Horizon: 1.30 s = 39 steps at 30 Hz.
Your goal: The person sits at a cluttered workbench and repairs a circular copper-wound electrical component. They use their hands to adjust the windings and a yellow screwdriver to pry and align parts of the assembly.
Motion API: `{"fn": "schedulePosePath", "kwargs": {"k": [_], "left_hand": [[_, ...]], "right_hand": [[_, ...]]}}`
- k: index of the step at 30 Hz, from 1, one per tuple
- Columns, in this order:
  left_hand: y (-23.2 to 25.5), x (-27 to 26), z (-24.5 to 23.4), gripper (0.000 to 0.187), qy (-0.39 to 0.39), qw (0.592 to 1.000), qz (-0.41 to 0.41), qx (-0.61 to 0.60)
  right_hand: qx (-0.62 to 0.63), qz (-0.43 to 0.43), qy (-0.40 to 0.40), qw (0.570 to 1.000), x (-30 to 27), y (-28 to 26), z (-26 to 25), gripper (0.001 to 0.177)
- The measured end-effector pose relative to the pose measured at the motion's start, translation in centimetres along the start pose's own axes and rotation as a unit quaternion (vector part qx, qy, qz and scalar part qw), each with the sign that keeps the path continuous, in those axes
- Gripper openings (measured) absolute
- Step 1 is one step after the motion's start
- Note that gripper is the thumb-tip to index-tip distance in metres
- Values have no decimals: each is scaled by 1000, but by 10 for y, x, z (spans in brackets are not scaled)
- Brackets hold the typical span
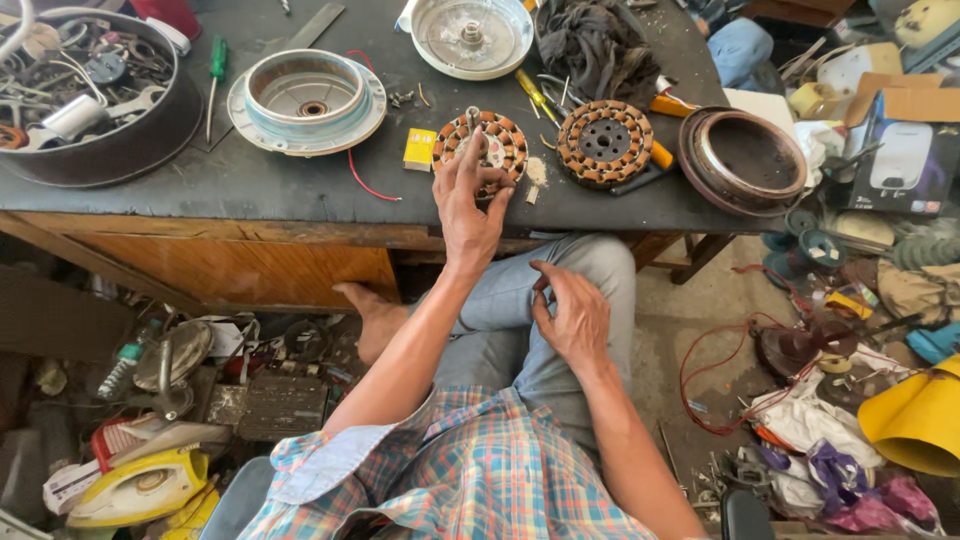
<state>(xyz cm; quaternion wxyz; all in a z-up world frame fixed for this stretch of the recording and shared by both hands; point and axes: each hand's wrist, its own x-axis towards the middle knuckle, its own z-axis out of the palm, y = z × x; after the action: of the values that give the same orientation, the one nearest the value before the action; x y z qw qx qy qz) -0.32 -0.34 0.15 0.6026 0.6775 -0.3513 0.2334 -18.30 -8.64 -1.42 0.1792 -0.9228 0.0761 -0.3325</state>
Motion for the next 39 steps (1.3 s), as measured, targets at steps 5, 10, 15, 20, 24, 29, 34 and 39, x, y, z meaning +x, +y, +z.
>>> {"fn": "schedulePosePath", "kwargs": {"k": [5,10,15,20,24,29,34,39], "left_hand": [[5,5,-1,85,-2,998,-58,-29],[9,11,1,84,9,970,-173,-171],[5,16,4,85,29,945,-194,-262],[2,16,4,83,51,964,-143,-218],[2,12,-6,81,46,972,-129,-190],[0,7,-15,94,4,994,-60,-89],[-7,7,-14,99,-11,1000,12,-11],[-10,4,-13,96,-13,1000,22,2]], "right_hand": [[-52,-8,-19,998,5,0,4,38],[-94,-12,-18,995,8,-1,7,32],[-128,-8,-23,992,11,1,9,27],[-129,-13,-21,991,13,2,9,27],[-126,-15,-30,991,13,2,8,27],[-111,9,-44,993,14,2,8,27],[44,75,-24,996,34,3,6,28],[106,41,32,993,86,4,-6,29]]}}
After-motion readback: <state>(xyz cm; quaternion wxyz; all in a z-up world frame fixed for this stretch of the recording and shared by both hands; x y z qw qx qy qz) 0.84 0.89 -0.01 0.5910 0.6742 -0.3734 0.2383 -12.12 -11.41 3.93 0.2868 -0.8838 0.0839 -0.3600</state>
